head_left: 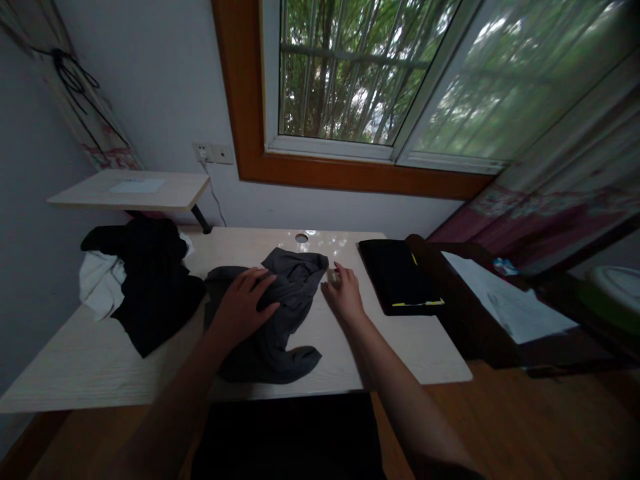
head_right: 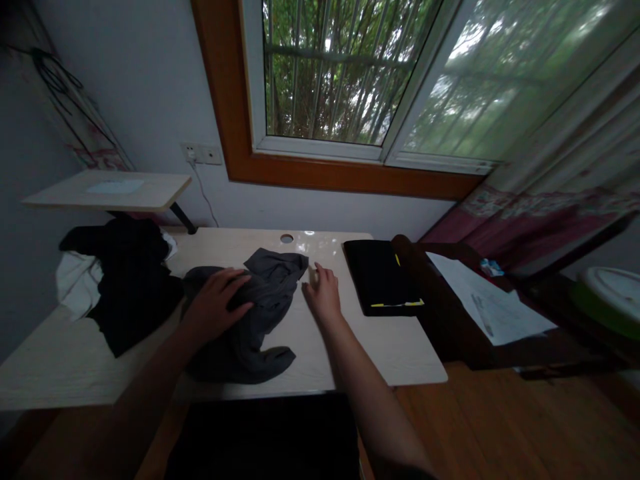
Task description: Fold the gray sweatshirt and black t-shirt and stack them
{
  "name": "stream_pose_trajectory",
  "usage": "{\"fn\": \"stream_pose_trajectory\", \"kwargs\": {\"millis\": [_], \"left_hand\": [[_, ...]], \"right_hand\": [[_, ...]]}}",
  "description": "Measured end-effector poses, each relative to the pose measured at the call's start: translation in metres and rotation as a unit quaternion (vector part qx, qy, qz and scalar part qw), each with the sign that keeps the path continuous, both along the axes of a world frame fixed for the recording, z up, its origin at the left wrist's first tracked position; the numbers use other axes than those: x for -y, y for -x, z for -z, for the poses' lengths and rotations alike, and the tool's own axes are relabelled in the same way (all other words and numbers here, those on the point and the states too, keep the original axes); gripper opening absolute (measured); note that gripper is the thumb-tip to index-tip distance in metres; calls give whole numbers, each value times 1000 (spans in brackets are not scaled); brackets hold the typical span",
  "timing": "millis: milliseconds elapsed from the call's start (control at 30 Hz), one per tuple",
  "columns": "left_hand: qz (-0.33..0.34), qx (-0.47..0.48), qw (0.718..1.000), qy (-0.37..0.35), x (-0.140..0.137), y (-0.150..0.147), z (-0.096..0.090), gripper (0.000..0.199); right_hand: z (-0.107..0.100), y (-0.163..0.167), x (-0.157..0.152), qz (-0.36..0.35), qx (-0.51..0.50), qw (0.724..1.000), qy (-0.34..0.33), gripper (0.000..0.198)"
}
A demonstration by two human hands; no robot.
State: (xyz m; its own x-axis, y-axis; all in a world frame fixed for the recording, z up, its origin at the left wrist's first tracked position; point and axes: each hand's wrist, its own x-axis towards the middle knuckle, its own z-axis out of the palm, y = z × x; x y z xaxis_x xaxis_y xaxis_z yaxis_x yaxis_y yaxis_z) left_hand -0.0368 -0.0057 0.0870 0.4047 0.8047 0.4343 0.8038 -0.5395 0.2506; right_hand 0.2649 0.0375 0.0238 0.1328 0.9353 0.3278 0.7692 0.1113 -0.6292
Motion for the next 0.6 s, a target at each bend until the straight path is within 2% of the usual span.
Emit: {"fn": "stream_pose_trajectory", "kwargs": {"millis": [67,133,300,467,600], "left_hand": [[8,-28,999,18,-1,-10,10,71],[-1,-45,998,35,-7,-15,24,80],[-15,-37,996,80,-25,-13,49,76],[-25,-18,994,104,-35,-12,50,68],[-30,-17,991,130,-41,-14,43,45]], "right_hand": [[1,9,-5,1,26,1000,-10,60],[2,20,-8,-7,35,999,-18,61],[7,37,-13,-56,26,998,-20,54],[12,37,-11,-151,-1,988,-20,47],[5,35,-1,-211,-58,976,-12,43]]}}
